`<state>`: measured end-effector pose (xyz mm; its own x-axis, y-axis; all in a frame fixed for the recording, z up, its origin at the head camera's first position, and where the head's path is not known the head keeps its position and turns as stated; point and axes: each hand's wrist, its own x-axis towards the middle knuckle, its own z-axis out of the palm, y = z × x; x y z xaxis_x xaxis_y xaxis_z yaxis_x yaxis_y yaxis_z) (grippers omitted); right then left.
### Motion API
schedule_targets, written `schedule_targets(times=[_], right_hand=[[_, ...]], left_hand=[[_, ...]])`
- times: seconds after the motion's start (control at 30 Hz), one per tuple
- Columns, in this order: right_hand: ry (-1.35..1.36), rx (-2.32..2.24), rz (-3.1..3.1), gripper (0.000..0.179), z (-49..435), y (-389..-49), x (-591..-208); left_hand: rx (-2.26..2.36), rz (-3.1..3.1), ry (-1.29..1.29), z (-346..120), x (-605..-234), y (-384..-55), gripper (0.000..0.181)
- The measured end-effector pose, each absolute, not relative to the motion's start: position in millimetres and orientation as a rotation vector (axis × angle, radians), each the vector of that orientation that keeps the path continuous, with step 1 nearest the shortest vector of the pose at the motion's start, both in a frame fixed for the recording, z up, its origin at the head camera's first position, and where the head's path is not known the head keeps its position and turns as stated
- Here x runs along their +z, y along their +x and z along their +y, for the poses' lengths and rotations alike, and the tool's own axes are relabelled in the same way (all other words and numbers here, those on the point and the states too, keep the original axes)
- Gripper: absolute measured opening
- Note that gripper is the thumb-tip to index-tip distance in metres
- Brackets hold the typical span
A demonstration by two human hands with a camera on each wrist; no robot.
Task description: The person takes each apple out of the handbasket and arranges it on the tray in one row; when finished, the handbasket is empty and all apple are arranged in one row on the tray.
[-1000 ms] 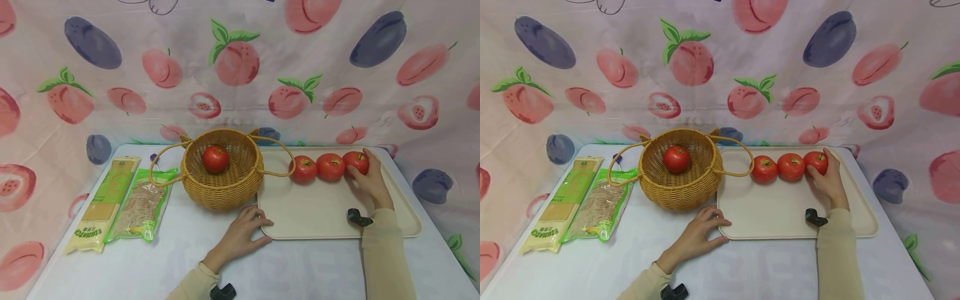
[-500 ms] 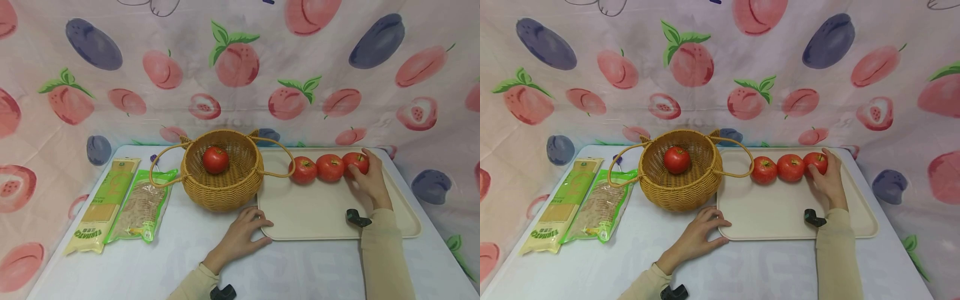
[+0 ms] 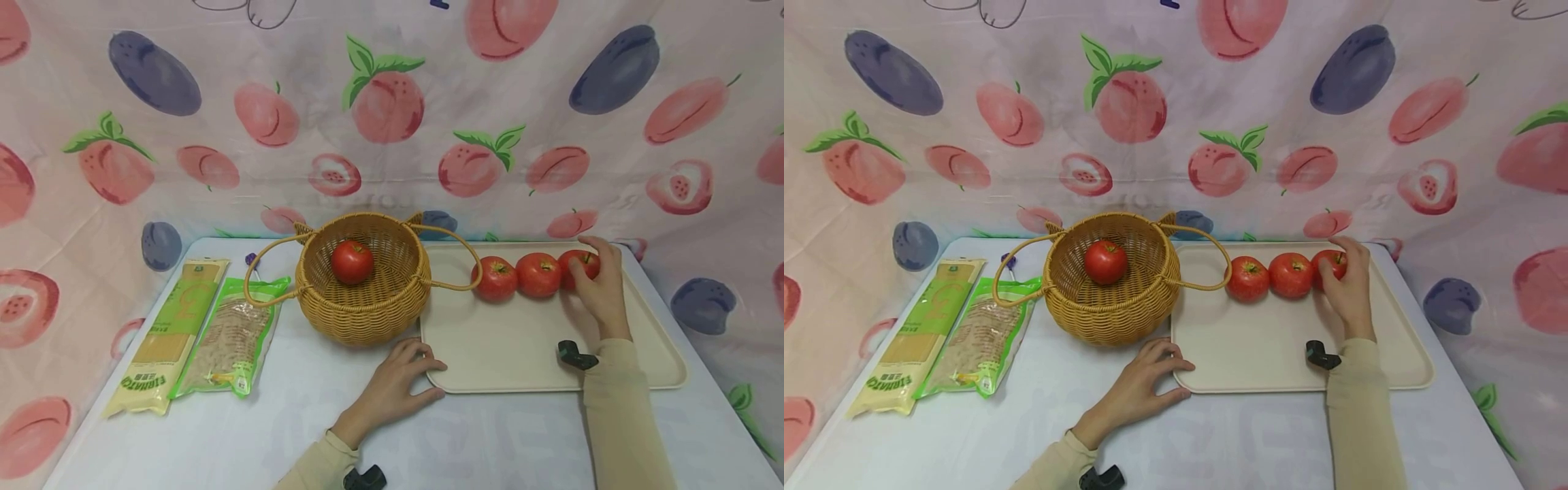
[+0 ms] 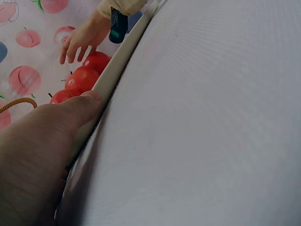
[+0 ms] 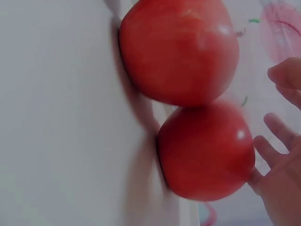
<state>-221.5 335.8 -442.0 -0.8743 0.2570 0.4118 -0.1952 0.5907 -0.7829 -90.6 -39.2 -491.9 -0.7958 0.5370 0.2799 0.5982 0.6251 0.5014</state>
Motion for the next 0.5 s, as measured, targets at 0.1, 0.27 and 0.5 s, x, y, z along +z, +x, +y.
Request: schedule_targets(times=[0.1, 0.27, 0.5], right_hand=[[0.016, 1.23, -2.27, 0.041, 330.5, -223.0, -438.8], [0.082, 1.265, -2.233, 0.039, 312.9, -219.9, -427.5], [0.213, 1.33, -2.282, 0.038, 280.7, -206.2, -400.0]], left_hand=[[-0.9, -2.746, -0.958, -39.1, -491.5, -90.5, 0.035], [-0.915, -2.768, -0.951, -39.0, -491.0, -90.3, 0.035], [-0.937, -2.765, -0.946, -38.7, -491.4, -90.3, 0.034]])
